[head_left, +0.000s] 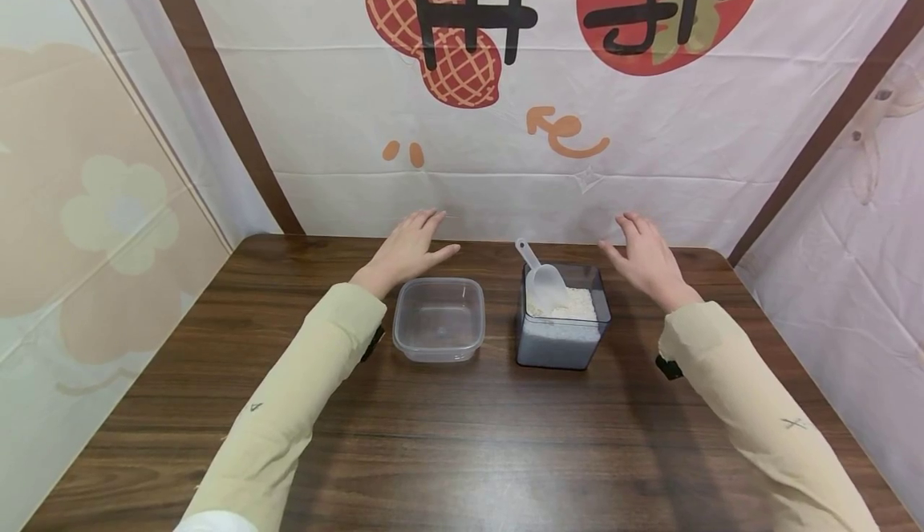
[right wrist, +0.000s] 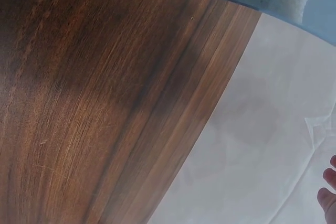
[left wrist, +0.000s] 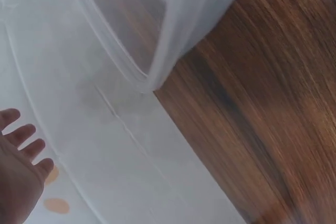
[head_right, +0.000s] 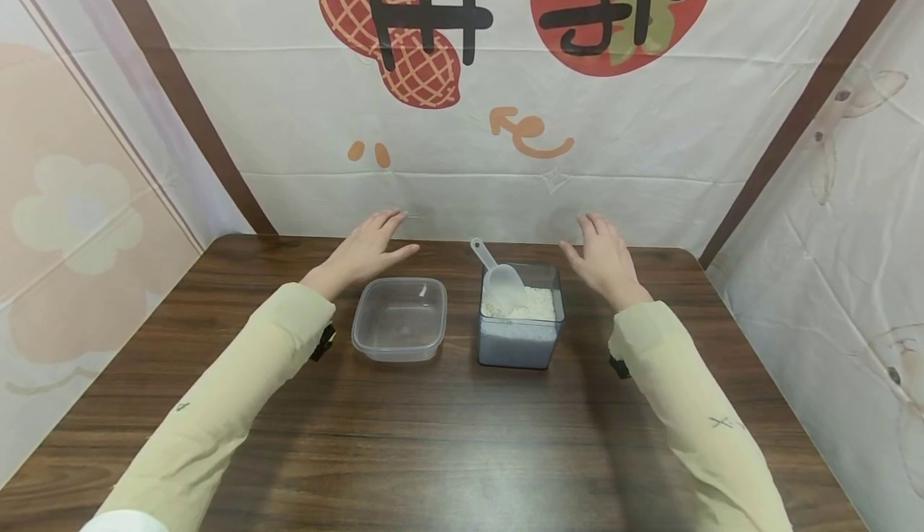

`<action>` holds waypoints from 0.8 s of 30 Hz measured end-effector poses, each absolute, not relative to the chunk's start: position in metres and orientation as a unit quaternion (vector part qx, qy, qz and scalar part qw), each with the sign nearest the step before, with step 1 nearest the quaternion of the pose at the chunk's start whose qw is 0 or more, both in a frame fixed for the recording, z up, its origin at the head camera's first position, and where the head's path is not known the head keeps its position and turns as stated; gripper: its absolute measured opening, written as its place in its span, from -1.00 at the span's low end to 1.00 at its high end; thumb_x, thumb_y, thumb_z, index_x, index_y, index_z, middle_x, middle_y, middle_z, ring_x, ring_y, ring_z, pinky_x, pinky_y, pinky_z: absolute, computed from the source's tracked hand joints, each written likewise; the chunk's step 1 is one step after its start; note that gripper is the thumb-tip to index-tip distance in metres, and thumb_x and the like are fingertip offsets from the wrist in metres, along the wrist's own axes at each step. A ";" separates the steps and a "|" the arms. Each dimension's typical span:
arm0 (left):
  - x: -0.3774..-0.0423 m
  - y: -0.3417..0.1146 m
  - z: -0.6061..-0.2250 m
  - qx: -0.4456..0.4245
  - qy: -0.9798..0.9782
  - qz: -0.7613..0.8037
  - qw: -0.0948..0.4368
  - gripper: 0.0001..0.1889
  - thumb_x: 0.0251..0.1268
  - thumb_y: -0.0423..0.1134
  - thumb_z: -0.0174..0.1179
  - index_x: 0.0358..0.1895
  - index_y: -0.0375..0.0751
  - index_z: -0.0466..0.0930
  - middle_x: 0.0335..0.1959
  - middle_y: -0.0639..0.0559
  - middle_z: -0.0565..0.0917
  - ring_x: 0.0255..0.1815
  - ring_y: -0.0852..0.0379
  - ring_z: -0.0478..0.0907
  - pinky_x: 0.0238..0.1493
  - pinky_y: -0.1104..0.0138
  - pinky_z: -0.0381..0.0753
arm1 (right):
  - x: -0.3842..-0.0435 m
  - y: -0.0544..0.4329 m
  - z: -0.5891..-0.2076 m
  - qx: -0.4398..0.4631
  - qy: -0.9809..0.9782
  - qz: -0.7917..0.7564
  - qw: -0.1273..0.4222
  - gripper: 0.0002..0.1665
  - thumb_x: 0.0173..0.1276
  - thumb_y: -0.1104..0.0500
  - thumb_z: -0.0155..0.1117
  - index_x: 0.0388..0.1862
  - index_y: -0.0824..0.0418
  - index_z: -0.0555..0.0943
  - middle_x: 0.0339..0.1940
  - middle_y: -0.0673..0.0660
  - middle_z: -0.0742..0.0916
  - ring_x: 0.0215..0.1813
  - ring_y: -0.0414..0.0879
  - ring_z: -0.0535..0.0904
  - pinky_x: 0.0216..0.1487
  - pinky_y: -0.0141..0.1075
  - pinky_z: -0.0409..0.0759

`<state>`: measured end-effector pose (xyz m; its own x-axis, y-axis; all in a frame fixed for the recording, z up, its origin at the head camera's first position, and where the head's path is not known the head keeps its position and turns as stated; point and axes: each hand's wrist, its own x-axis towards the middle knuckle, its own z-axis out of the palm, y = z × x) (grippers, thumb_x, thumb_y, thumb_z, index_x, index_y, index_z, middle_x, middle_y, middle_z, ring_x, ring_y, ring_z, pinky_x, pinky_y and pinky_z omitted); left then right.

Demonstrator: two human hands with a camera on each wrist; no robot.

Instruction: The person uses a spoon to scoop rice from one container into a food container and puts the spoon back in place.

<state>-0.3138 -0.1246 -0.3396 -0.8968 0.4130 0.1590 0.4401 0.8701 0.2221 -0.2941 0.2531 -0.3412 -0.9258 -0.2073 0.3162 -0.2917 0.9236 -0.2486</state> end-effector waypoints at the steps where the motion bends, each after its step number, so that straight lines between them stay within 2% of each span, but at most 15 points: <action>1: -0.314 -0.123 -0.339 -0.222 -0.965 -0.130 0.051 -0.22 0.27 0.25 -0.14 0.40 -0.20 0.00 0.39 -0.18 0.07 0.40 -0.13 -0.05 0.34 0.05 -0.07 | -0.293 0.253 -0.340 0.130 -0.970 0.149 0.143 -0.26 0.35 -0.08 0.03 0.28 0.44 0.21 0.30 0.40 0.27 0.32 0.27 0.11 0.27 0.06 0.07; 12: -0.305 -0.114 -0.327 -0.243 -0.956 -0.160 0.038 -0.16 0.24 0.33 -0.20 0.38 -0.27 0.05 0.37 -0.21 0.11 0.40 -0.12 -0.03 0.34 0.08 -0.07 | -0.287 0.248 -0.335 0.152 -0.966 0.156 0.143 -0.25 0.34 -0.10 0.03 0.27 0.45 0.22 0.30 0.39 0.27 0.32 0.26 0.11 0.27 0.05 0.07; 24: -0.307 -0.104 -0.325 -0.257 -0.950 -0.177 0.017 -0.24 0.29 0.21 -0.12 0.38 -0.26 0.05 0.37 -0.17 0.13 0.39 -0.10 -0.01 0.34 0.09 -0.03 | -0.277 0.243 -0.333 0.167 -0.964 0.165 0.124 -0.21 0.34 -0.16 0.01 0.32 0.39 0.20 0.33 0.34 0.25 0.35 0.24 0.08 0.27 0.08 0.07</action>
<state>-0.3068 -0.1036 -0.3252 -0.8675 0.4820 0.1231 0.4940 0.8051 0.3284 -0.2771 0.2429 -0.3331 -0.9134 -0.2814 0.2940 -0.3633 0.8894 -0.2775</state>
